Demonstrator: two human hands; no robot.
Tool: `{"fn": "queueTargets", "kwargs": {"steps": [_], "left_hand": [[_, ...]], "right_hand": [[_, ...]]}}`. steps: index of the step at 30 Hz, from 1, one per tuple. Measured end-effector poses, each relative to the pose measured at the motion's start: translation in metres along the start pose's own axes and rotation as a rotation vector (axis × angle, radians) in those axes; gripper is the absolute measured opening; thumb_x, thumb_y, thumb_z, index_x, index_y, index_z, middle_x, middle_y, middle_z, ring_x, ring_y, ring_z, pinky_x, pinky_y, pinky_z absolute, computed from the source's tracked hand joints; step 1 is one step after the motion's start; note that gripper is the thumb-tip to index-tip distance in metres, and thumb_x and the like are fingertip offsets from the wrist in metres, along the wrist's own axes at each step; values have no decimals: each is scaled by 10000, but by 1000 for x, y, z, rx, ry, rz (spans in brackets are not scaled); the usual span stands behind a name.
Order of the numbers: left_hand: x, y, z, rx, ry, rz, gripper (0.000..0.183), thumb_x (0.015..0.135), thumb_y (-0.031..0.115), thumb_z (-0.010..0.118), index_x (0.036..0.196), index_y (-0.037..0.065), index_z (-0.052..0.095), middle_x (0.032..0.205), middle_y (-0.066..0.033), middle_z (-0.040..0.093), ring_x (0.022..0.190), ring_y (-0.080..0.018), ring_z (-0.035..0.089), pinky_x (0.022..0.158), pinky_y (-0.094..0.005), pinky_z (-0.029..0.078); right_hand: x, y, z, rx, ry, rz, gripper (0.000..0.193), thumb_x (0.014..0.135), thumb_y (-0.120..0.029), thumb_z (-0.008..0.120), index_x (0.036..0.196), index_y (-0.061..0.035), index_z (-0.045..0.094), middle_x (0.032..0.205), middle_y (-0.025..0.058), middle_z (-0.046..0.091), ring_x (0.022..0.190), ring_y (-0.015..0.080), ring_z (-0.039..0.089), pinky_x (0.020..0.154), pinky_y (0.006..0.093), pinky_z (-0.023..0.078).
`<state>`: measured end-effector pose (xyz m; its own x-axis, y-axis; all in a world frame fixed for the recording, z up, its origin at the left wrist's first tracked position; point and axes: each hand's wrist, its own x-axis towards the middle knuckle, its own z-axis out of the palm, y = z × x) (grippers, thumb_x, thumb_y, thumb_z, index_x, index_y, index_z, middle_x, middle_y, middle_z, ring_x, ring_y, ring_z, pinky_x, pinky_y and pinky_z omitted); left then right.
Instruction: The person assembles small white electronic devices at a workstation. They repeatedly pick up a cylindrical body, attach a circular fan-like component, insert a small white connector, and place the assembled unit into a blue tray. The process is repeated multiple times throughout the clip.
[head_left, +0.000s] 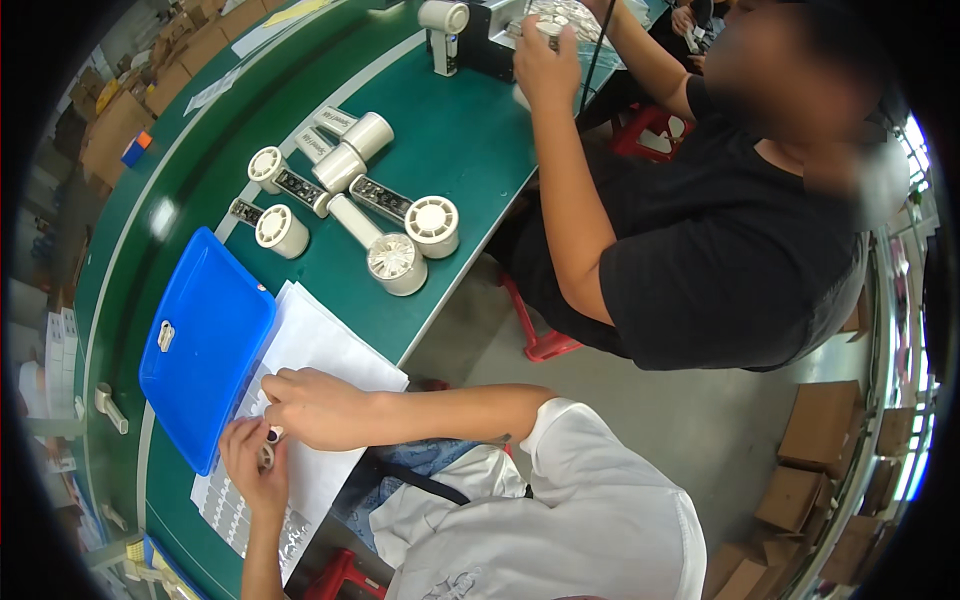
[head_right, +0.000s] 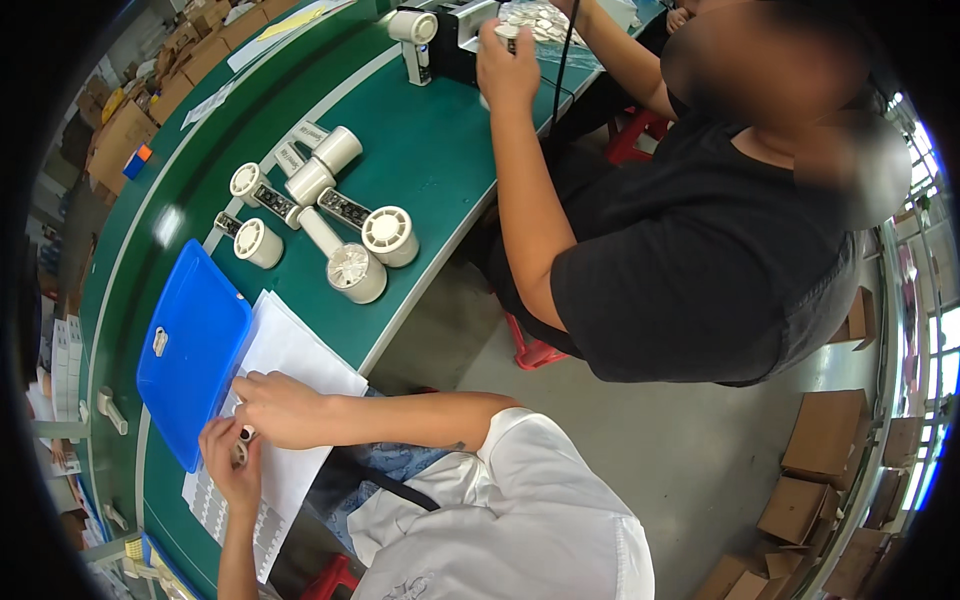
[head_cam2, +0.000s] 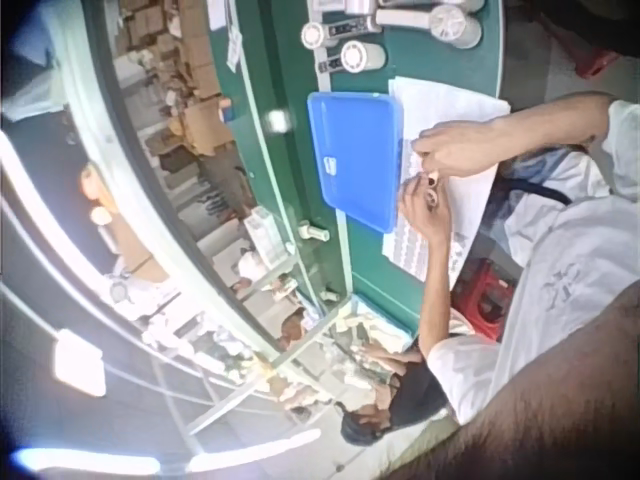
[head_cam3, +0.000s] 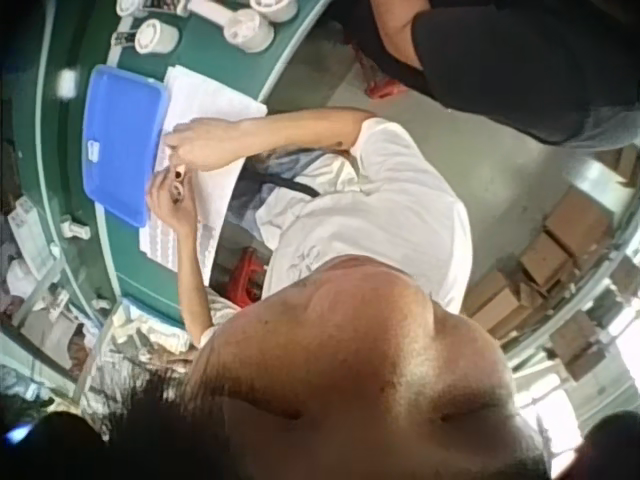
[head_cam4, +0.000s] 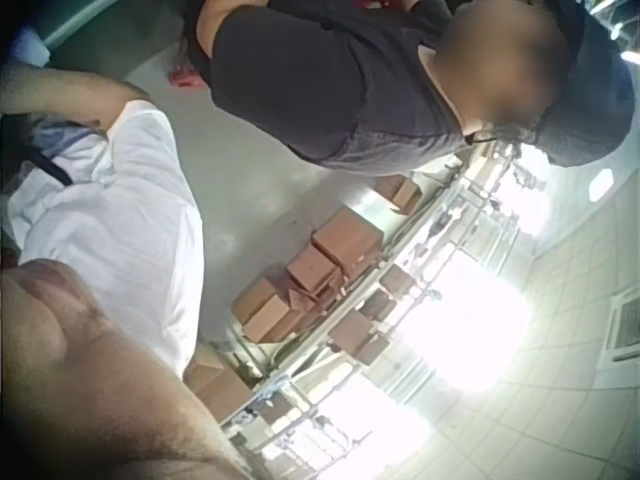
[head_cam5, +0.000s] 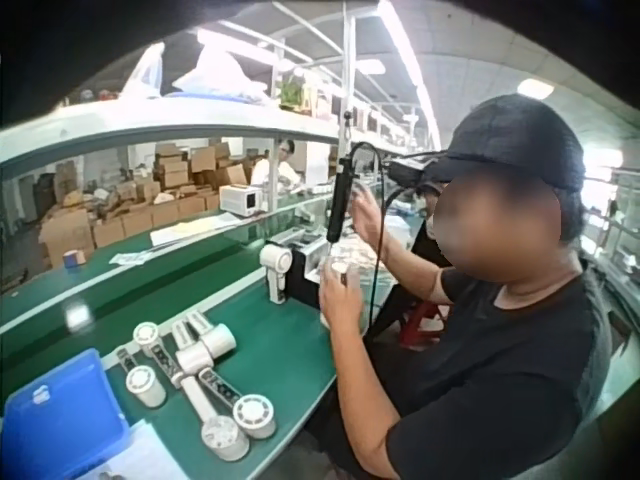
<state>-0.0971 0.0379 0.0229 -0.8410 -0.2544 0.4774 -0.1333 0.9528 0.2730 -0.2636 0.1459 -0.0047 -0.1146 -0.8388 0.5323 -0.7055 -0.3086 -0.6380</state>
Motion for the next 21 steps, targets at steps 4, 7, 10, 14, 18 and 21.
{"fn": "queueTargets", "kwargs": {"steps": [4, 7, 10, 14, 18, 21], "left_hand": [[-11, 11, 5, -16, 49, 45, 366, 639, -38, 789, 962, 34, 631, 1094, -124, 625, 1037, -333, 572, 905, -414, 440], [-9, 21, -2, -86, -7, -28, 372, 622, -31, 804, 938, 38, 620, 1046, -122, 622, 1003, -314, 576, 880, -405, 449], [0, 24, -19, -97, -200, -168, 377, 597, -27, 819, 901, 35, 604, 985, -113, 601, 948, -293, 575, 846, -388, 456], [13, 29, -20, -157, -324, -238, 483, 552, -15, 836, 954, 31, 572, 980, -108, 559, 901, -285, 567, 794, -377, 476], [3, 26, -15, -141, -328, -287, 564, 560, 50, 857, 1049, 42, 576, 988, -125, 597, 929, -313, 585, 813, -393, 478], [1, 23, -11, -111, -330, -312, 556, 580, 118, 865, 1064, 48, 599, 1002, -131, 631, 944, -325, 596, 818, -402, 475]], "right_hand": [[-11, 12, 2, 199, 32, -62, 216, 713, -96, 669, 900, -15, 599, 931, 145, 569, 891, 338, 577, 736, 440, 470], [-17, 8, -5, 244, -103, 52, 307, 715, -105, 684, 986, -43, 555, 945, 139, 571, 889, 337, 575, 761, 450, 459], [-25, 6, 0, 196, -83, 9, 326, 744, -93, 667, 1043, -52, 545, 1008, 125, 564, 947, 336, 563, 824, 424, 448], [-31, 5, 0, 206, -67, -54, 331, 738, -83, 676, 1043, -60, 548, 1022, 121, 566, 966, 329, 559, 832, 426, 445], [-34, 3, 2, 186, -15, -105, 343, 728, -89, 686, 1044, -59, 557, 999, 121, 580, 958, 330, 562, 830, 431, 447], [-34, 2, -2, 200, -34, -84, 376, 739, -109, 692, 1088, -52, 565, 1027, 123, 589, 990, 335, 556, 869, 434, 434]]}}
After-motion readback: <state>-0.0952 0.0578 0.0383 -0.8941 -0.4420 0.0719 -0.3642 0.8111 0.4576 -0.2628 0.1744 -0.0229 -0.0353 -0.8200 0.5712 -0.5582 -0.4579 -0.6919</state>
